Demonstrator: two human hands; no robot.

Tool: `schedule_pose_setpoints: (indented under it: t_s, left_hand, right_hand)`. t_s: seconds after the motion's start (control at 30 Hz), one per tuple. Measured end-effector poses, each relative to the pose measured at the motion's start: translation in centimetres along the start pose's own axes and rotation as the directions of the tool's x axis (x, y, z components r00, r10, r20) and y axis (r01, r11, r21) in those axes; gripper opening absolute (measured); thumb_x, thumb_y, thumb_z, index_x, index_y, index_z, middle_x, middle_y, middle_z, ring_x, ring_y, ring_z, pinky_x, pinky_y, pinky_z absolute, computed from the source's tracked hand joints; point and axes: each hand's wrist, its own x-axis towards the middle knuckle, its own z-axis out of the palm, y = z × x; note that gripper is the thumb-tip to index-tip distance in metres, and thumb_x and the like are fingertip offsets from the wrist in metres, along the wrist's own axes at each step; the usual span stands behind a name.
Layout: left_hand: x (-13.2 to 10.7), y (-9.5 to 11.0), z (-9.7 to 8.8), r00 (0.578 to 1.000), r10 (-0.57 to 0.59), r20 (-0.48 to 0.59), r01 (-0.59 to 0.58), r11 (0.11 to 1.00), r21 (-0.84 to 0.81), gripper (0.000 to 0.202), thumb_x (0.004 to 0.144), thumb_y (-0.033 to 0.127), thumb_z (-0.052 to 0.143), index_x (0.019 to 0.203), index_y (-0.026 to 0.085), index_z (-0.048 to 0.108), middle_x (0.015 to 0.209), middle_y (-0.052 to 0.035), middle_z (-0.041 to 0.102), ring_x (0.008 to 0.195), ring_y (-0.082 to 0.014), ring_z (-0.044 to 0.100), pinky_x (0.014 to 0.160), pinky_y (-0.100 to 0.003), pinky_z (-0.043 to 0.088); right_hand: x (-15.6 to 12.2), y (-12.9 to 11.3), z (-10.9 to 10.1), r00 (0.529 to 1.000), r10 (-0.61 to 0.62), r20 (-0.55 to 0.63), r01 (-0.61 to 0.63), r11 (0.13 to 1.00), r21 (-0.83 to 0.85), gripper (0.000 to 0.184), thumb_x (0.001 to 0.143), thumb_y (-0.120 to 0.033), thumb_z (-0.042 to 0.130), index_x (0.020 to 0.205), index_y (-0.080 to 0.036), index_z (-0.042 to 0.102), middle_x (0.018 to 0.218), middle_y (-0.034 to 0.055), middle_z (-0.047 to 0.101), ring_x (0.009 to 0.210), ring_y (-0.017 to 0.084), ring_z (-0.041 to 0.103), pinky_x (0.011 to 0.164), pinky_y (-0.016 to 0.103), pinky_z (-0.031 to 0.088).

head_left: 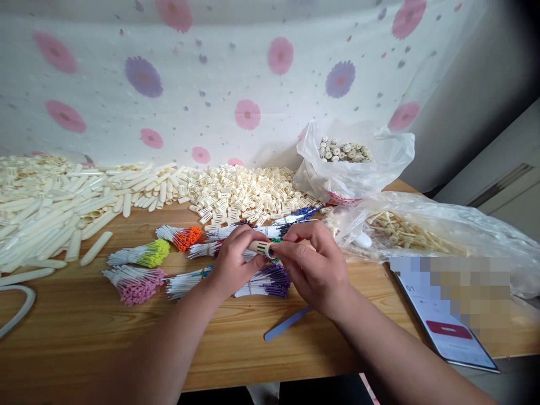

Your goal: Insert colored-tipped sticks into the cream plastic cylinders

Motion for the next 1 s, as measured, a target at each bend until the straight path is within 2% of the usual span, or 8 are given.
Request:
schedule_pose_setpoints:
  t_s: [0.13, 0.2, 0.27, 0.43, 0.6, 0.8, 1.0]
  left_hand:
    - [-0.1, 0.1, -0.3, 0.998, 0.001, 0.065, -0.001, 1.0, 0.005, 0.039, 0.084, 0.05, 0.055, 0.107, 0.019, 0.059, 0.094, -0.0066, 0.056, 0.094, -0.0228, 0.054, 0.082, -0.034, 0.043]
    - [-0.2, -0.1, -0.3, 0.996, 0.02, 0.089, -0.019, 1.0, -0.016, 0.049, 0.085, 0.056, 0.047, 0.116, 0.02, 0.056, 0.1, -0.0076, 0.055, 0.098, -0.0235, 0.053, 0.085, -0.035, 0.043]
    - [-0.2, -0.4, -0.3, 0.996, 0.027, 0.089, -0.025, 1.0, -0.019, 0.05, 0.089, 0.056, 0.039, 0.12, 0.021, 0.055, 0.102, -0.0077, 0.054, 0.1, -0.0233, 0.053, 0.087, -0.035, 0.042]
    - [-0.1, -0.8, 0.0, 1.0, 0.01, 0.013, -0.011, 0.997, 0.077, 0.047, 0.09, 0.054, 0.038, 0.11, 0.019, 0.063, 0.094, -0.0077, 0.056, 0.094, -0.0225, 0.055, 0.082, -0.034, 0.043]
    - [0.0, -1.0, 0.1, 0.997, 0.043, -0.063, -0.031, 0.983, 0.184, 0.045, 0.089, 0.052, 0.044, 0.103, 0.016, 0.066, 0.087, -0.0078, 0.058, 0.086, -0.0215, 0.057, 0.075, -0.033, 0.044]
    - [0.0, -1.4, 0.2, 0.991, 0.02, -0.131, 0.016, 0.963, 0.268, 0.043, 0.087, 0.054, 0.046, 0.1, 0.019, 0.066, 0.084, -0.0064, 0.059, 0.081, -0.0208, 0.057, 0.073, -0.034, 0.047]
    - [0.0, -1.6, 0.0, 0.989, -0.027, -0.146, 0.071, 0.95, 0.305, 0.047, 0.087, 0.054, 0.045, 0.1, 0.015, 0.068, 0.085, -0.0093, 0.06, 0.083, -0.0239, 0.057, 0.075, -0.037, 0.045]
  right_hand:
    - [0.2, 0.3, -0.1, 0.999, 0.047, 0.027, -0.047, 0.999, 0.024, 0.009, 0.083, -0.012, 0.059, 0.085, -0.02, 0.062, 0.085, 0.0044, 0.054, 0.079, 0.016, 0.052, 0.067, 0.032, 0.047]
    - [0.3, 0.4, -0.2, 0.997, 0.06, 0.041, -0.061, 0.998, 0.033, 0.008, 0.083, -0.012, 0.059, 0.083, -0.019, 0.061, 0.084, 0.0044, 0.054, 0.079, 0.016, 0.052, 0.068, 0.032, 0.047]
    - [0.3, 0.5, -0.1, 0.996, 0.07, 0.059, -0.072, 0.997, 0.041, 0.008, 0.084, -0.012, 0.058, 0.083, -0.019, 0.061, 0.085, 0.0044, 0.054, 0.08, 0.016, 0.052, 0.069, 0.033, 0.047]
    - [0.1, 0.7, 0.6, 0.994, 0.1, 0.045, -0.102, 0.994, 0.05, 0.009, 0.085, -0.011, 0.055, 0.086, -0.018, 0.062, 0.086, 0.0048, 0.054, 0.081, 0.016, 0.052, 0.071, 0.032, 0.046]
    - [-0.2, 1.1, 1.2, 0.988, 0.151, 0.02, -0.153, 0.983, 0.1, 0.01, 0.085, -0.01, 0.056, 0.084, -0.018, 0.062, 0.084, 0.0041, 0.053, 0.081, 0.015, 0.052, 0.071, 0.031, 0.046]
    - [-0.3, 1.7, 1.6, 0.953, 0.286, 0.099, -0.302, 0.921, 0.247, 0.015, 0.085, -0.01, 0.054, 0.084, -0.019, 0.065, 0.084, 0.0041, 0.053, 0.081, 0.015, 0.052, 0.072, 0.031, 0.045]
    - [-0.3, 2.0, 1.7, 0.918, 0.343, 0.201, -0.395, 0.839, 0.374, 0.018, 0.086, -0.015, 0.054, 0.089, -0.023, 0.07, 0.086, 0.0042, 0.057, 0.083, 0.016, 0.055, 0.072, 0.031, 0.047]
